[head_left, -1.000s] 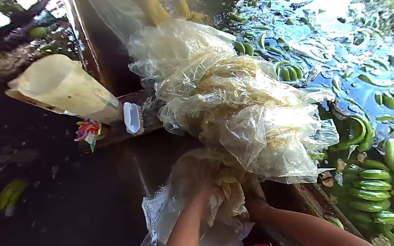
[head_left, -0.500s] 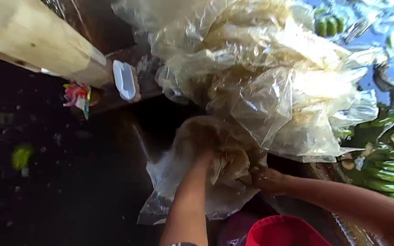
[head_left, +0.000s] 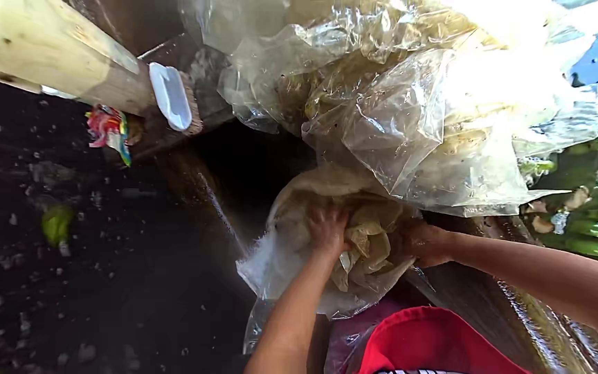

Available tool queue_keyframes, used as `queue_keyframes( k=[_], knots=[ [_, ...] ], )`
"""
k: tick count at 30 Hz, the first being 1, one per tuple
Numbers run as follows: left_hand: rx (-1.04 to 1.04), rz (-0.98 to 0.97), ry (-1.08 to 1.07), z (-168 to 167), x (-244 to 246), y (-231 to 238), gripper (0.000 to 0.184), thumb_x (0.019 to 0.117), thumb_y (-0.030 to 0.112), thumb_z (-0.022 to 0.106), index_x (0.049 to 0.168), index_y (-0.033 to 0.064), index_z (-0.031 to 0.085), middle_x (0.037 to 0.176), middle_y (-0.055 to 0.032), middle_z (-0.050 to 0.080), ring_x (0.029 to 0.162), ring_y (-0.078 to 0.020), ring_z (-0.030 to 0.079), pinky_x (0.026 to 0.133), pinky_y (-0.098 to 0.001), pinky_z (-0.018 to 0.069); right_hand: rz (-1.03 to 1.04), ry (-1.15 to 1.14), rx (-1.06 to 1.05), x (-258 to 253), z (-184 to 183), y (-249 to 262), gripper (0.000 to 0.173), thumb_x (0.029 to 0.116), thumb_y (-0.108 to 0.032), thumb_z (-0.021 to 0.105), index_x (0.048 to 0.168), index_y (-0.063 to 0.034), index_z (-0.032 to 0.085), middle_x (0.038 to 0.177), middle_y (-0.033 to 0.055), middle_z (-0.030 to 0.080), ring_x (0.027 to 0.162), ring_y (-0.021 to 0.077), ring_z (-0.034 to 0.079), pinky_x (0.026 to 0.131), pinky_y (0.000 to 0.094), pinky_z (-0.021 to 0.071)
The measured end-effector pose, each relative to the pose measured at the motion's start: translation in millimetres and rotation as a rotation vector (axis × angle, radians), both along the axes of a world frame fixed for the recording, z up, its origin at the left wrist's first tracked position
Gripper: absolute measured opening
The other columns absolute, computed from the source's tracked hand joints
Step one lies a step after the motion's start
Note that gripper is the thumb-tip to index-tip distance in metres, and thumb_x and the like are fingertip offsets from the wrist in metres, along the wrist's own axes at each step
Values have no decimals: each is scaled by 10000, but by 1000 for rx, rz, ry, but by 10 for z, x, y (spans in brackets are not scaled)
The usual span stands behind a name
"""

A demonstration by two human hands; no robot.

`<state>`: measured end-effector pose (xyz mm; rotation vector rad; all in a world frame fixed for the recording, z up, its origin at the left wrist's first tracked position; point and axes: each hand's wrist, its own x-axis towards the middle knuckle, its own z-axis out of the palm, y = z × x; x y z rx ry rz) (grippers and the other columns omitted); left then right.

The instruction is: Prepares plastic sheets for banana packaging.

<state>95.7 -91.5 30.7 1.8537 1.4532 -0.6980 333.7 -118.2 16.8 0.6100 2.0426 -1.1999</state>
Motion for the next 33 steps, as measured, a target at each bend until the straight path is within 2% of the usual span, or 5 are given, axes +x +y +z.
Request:
queue_keyframes(
  k=[5,15,20,25,33],
  knots=[
    [-177,-209,-114,121,248,-412,478,906,73,706,1374,143,639,1555,-200,450,1423,-501,370,1091,-715,312,-258,229,-47,33,110,-373,201,921,-130,723,927,71,717,940,284,701,978,508,663,893,696,460],
    [-197,169,-248,-795,701,-377,554,1062,211,519,1563,15,387,1648,-234,300,1544,-423,223,1248,-579,194,-667,426,248,260,1285,-742,147,855,60,632,708,67,645,697,225,652,725,432,698,664,582,553],
    [-259,403,-355,-386,731,-121,538,1031,212,596,1485,-40,458,1509,-228,498,1426,-324,458,1189,-451,371,-733,581,530,625,1076,-727,231,729,-122,634,570,-59,479,557,113,534,556,302,614,532,439,501],
    [-429,-131,-329,252,747,-103,681,943,236,742,1509,-14,458,1549,-298,421,1456,-484,367,1175,-622,315,-778,306,411,529,1053,-686,249,713,-62,841,728,66,627,737,250,646,760,473,684,695,616,543],
    [758,525,-718,497,-593,-925,340,905,39,620,1185,-148,663,1244,-295,672,1203,-412,644,1060,-497,499,-494,36,34,175,1166,-314,344,905,-193,775,1091,85,698,1088,308,664,1104,527,600,964,671,442]
  ],
)
